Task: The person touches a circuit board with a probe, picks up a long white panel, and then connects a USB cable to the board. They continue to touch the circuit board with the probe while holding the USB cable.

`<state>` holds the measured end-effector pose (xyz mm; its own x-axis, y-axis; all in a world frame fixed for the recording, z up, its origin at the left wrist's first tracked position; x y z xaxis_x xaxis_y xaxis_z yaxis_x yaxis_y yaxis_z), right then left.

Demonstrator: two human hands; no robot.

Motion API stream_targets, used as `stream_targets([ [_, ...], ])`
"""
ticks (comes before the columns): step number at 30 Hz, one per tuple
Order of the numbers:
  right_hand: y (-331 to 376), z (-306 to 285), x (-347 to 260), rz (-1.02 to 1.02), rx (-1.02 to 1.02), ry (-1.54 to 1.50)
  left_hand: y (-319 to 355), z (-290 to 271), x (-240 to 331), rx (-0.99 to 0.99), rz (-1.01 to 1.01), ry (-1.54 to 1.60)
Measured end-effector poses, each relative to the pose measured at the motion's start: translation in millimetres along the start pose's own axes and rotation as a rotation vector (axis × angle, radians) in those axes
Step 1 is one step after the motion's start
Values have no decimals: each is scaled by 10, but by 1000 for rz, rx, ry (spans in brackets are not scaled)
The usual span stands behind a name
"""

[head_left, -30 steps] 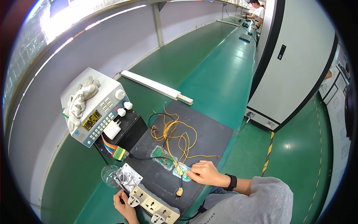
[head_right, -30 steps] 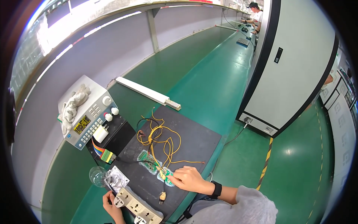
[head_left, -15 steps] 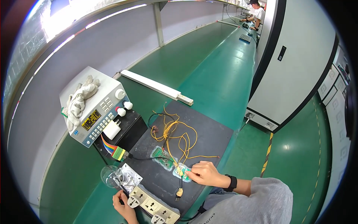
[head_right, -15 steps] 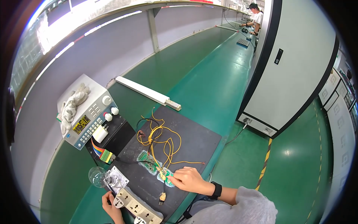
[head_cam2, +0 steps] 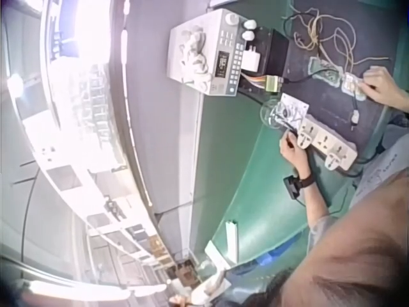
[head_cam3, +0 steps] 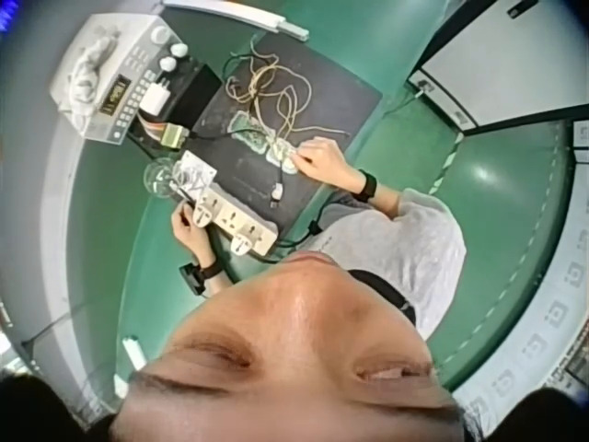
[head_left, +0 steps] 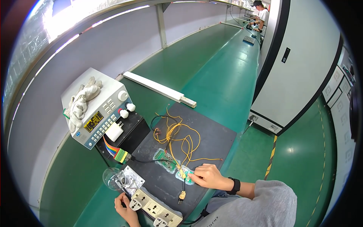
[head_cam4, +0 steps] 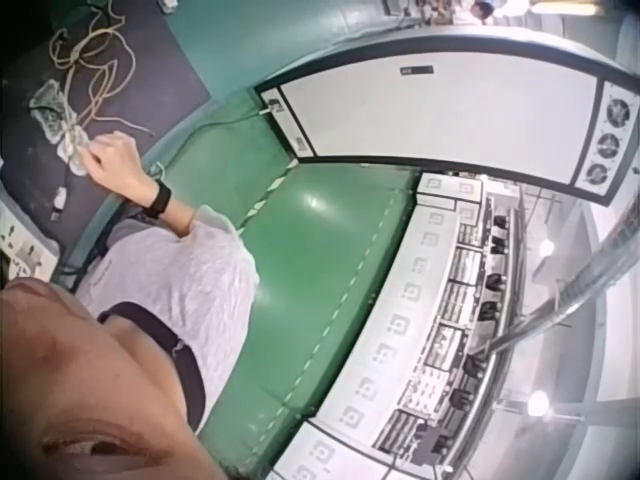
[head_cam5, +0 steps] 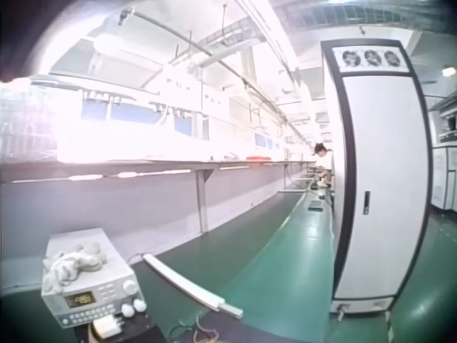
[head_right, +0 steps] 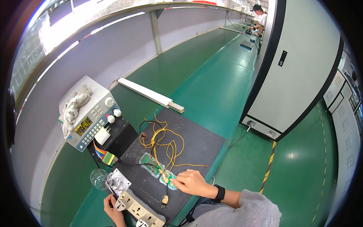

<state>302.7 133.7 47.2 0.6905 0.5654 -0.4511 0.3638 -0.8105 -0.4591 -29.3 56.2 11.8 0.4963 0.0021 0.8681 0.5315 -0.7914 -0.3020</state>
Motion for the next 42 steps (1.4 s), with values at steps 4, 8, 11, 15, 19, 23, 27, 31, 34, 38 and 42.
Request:
stream_targets([
  [4,-5,-3,11,15,2,-19,-7,21,23,38,-13,60],
  [8,-13,3,13,12,-12,-7,-10,18,25,36,8,40],
  [11,-7,6,16,9,-13,-6,-6,18,16,38,-17,57],
  [15,-1,13,16,12,-11,-21,0,12,24,35,6,54],
  [19,-1,10,8,6,-12,-13,-4,13,35,30,-3,37],
  [23,3,11,8,7,3,-15,-2,8,44,44,22,53],
  [27,0,7,14,13,14,-24,-3,3,28,23,13,35],
  [31,5,10,11,0,25,-14,-7,10,74,6,27,-19],
  [34,4,34,29,13,-2,-11,-12,13,14,20,11,93],
  [38,1,11,41,17,56,-73,-14,24,-16,17,-46,81],
  [42,12,35,63,20,19,-25,-19,16,-29,20,-39,90],
])
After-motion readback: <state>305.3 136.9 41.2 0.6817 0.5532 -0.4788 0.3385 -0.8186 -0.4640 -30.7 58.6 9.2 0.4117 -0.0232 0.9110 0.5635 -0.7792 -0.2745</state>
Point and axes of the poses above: each hand's wrist, its own y-axis away from the middle knuckle, its own z-axis out of the palm, x = y × z, the point moved 7 cm from there along -y, towards the middle knuckle, and after that the axes turned 11 degrees about y, right-handed, at the moved point
